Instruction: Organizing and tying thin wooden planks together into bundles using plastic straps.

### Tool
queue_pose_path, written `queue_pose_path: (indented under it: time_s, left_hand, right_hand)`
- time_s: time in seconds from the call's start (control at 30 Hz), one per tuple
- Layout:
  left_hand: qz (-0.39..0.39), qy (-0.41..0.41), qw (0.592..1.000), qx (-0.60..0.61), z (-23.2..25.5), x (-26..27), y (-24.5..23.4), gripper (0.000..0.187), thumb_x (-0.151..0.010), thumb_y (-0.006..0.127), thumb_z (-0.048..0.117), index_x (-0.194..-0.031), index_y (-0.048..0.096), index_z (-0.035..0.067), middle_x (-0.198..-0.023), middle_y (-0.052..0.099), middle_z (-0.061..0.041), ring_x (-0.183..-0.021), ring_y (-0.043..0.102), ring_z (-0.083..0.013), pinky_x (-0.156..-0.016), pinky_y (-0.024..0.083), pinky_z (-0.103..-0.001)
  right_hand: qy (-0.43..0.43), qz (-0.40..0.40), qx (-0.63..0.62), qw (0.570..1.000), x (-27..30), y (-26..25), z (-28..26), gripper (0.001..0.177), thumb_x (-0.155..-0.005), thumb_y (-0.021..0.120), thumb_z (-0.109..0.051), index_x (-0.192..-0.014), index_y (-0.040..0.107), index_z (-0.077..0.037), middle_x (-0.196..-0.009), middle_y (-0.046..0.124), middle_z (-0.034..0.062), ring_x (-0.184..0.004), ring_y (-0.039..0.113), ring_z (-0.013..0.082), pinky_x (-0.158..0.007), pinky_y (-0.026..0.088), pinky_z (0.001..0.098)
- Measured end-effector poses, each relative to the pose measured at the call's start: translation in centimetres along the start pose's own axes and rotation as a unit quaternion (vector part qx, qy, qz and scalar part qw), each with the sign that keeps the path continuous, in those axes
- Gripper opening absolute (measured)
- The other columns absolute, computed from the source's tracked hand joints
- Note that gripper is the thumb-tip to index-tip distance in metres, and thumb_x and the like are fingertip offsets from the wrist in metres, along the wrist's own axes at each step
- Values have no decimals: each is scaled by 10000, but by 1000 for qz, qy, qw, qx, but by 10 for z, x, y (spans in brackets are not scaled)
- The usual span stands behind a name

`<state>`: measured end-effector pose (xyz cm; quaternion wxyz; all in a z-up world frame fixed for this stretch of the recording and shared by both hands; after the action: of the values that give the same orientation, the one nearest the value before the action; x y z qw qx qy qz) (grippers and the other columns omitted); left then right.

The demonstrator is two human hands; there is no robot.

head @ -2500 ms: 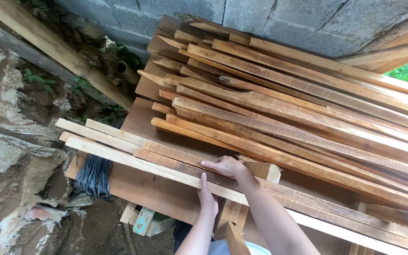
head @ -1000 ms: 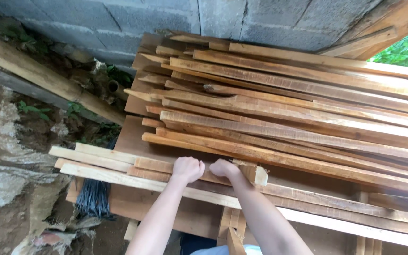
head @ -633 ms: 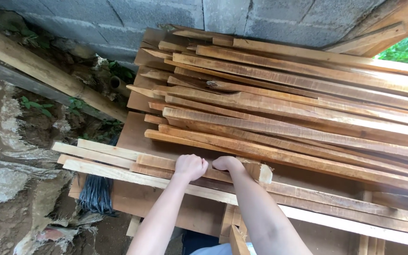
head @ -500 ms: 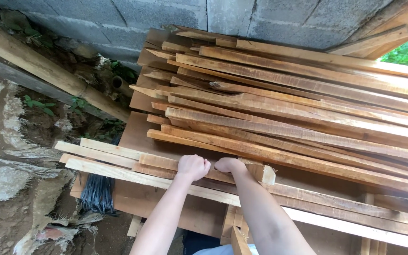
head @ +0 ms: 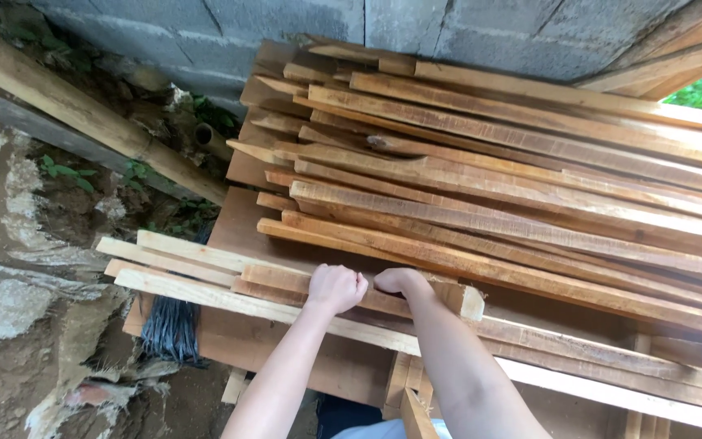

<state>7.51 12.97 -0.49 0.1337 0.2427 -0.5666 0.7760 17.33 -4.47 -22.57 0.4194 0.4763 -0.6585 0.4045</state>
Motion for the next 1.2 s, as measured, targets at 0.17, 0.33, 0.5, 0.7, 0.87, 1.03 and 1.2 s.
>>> queue_pose_path:
  time_s: [0.17, 0.33, 0.5, 0.7, 0.87, 1.03, 1.2]
  left_hand:
    - [-41, -9, 998, 43, -4, -5, 0, 520, -913, 371, 390, -944, 812, 116, -954, 788, -163, -1015, 745, -361, -885, 522, -477]
    - [-93, -43, 992, 69, -6, -30, 19, 530, -876, 382, 429, -1008, 805, 139, -1021, 784, -143, -1082, 726, -341, -934, 509, -479]
    - [-186, -83, 973, 106, 4, -59, 27, 455, -849, 495, 409, -1089, 796, 165, -1167, 757, -122, -1199, 683, -319, -1009, 525, -500]
    - [-266, -112, 950, 122, 50, -58, 8, 350, -824, 531, 163, -994, 750, -51, -936, 714, -200, -771, 673, -292, -787, 560, -455]
    - [-314, -75, 942, 89, 50, -78, 29, 599, -921, 574, 525, -1302, 696, 79, -1349, 681, -101, -1128, 692, -294, -992, 535, -443]
    - [-340, -67, 935, 74, 45, -89, 38, 704, -878, 613, 650, -1342, 687, 127, -1454, 616, -70, -1275, 641, -307, -1097, 494, -451]
    - [-380, -52, 922, 61, 50, -93, 34, 760, -856, 535, 724, -1421, 630, 225, -1577, 493, 0, -1440, 492, -293, -1194, 380, -507]
  right_hand:
    - [-20, 43, 136, 990, 20, 10, -26, 636, -820, 564, -481, -1249, 726, -41, -1336, 676, 205, -1318, 592, 369, -1129, 447, 518]
    - [-87, 178, 206, 958, 85, 13, -50, 483, -853, 429, -248, -1097, 759, 8, -1121, 748, 229, -1134, 707, 360, -1000, 552, 480]
    - [-472, 497, 167, 709, 201, 28, -52, 133, -937, 629, -211, -1035, 707, -168, -989, 679, 4, -982, 710, 229, -829, 592, 339]
    - [-339, 366, 310, 809, 243, 49, 25, 766, -977, 591, -494, -1532, 382, -9, -1591, 410, 162, -1474, 370, 322, -1177, 320, 465]
    - [-406, 433, 215, 775, 261, 45, 16, 528, -917, 672, -259, -1362, 585, 11, -1457, 563, 173, -1360, 512, 326, -1130, 415, 446]
    - [-497, 515, 167, 678, 287, 34, 47, 87, -849, 703, -65, -934, 717, -55, -1042, 752, 62, -1156, 682, 235, -985, 567, 358]
    - [-296, 544, 204, 758, 275, 17, 94, 524, -887, 711, -500, -1171, 628, -68, -1266, 640, 104, -1224, 573, 296, -1153, 364, 462]
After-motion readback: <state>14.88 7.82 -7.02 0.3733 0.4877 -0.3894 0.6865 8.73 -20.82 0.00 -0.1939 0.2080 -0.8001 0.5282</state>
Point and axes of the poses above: each hand's wrist, its own x-axis away from the middle knuckle, its own y-axis out of the palm, z = x × y, the point moved 1 cm from there along -x, towards the middle knuckle
